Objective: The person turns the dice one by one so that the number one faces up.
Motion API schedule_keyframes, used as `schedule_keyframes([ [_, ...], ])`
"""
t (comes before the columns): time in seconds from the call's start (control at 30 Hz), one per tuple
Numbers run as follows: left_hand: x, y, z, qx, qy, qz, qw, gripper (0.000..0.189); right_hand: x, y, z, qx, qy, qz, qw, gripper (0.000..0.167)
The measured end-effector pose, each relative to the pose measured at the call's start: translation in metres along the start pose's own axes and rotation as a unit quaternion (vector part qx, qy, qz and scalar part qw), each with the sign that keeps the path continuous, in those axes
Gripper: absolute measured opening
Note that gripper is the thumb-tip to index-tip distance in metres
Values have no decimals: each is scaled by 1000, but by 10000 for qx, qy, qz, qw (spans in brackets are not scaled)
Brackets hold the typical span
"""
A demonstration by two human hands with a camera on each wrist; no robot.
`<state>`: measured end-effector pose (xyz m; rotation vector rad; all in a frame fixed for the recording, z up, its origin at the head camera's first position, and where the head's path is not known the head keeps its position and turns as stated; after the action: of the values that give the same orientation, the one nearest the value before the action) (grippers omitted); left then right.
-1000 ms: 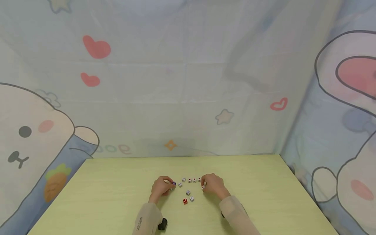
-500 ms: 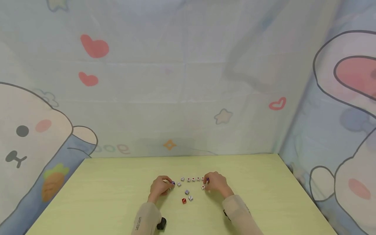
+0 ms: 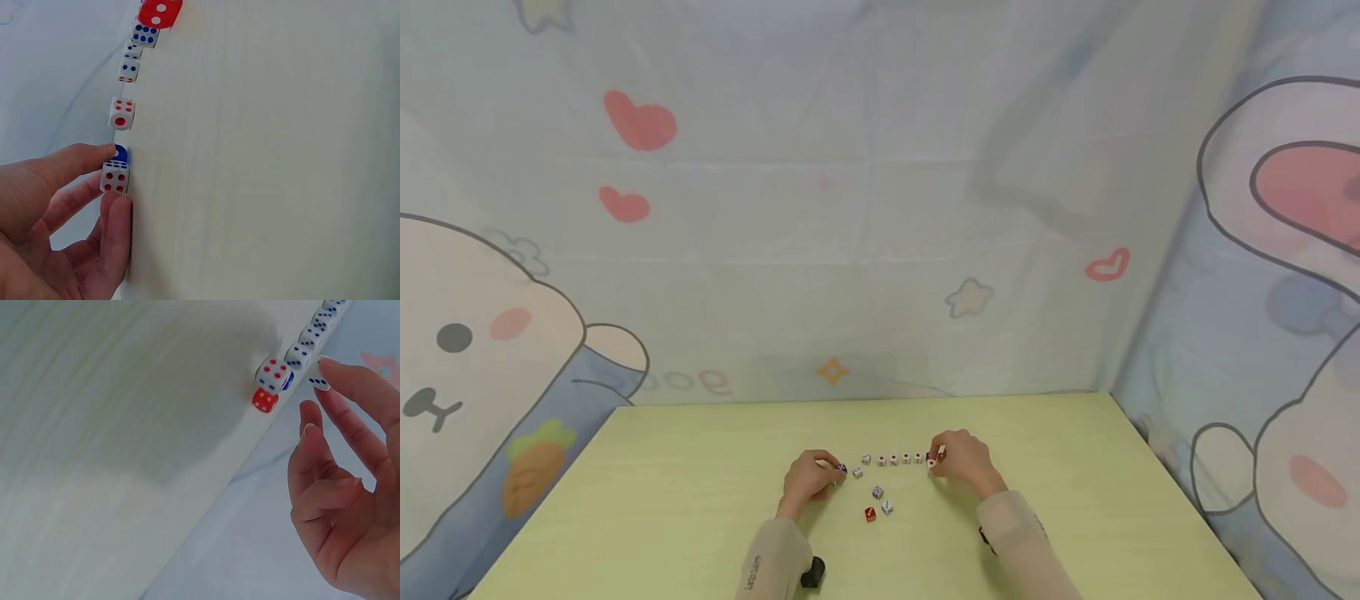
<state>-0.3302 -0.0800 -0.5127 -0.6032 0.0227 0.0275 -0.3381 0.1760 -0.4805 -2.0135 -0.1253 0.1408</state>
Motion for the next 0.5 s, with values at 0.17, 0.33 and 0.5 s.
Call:
schedule_keyframes([
  [0.17,0,0,-1,-30,28,36,10000,12,0,-4,2,-26,144,-51,9999,11],
  [0.33,0,0,-2,-12,30,45,10000,12,-2,1,3,1,173,-17,9998,11],
  [0.5,-2,1,-2,-17,-49,13,10000,12,-6,9,5,104,180,14,9998,12],
])
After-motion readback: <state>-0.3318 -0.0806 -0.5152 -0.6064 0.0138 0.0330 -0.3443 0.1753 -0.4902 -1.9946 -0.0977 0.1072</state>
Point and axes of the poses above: each hand's wrist, its own x-axis away from the middle knuckle, its own y-axis out of the palm, z = x × y, the point moved 1 cm from there along -x, towards the middle knuckle, and after that the axes turned 6 degrees about y, right-handed, at the moved point
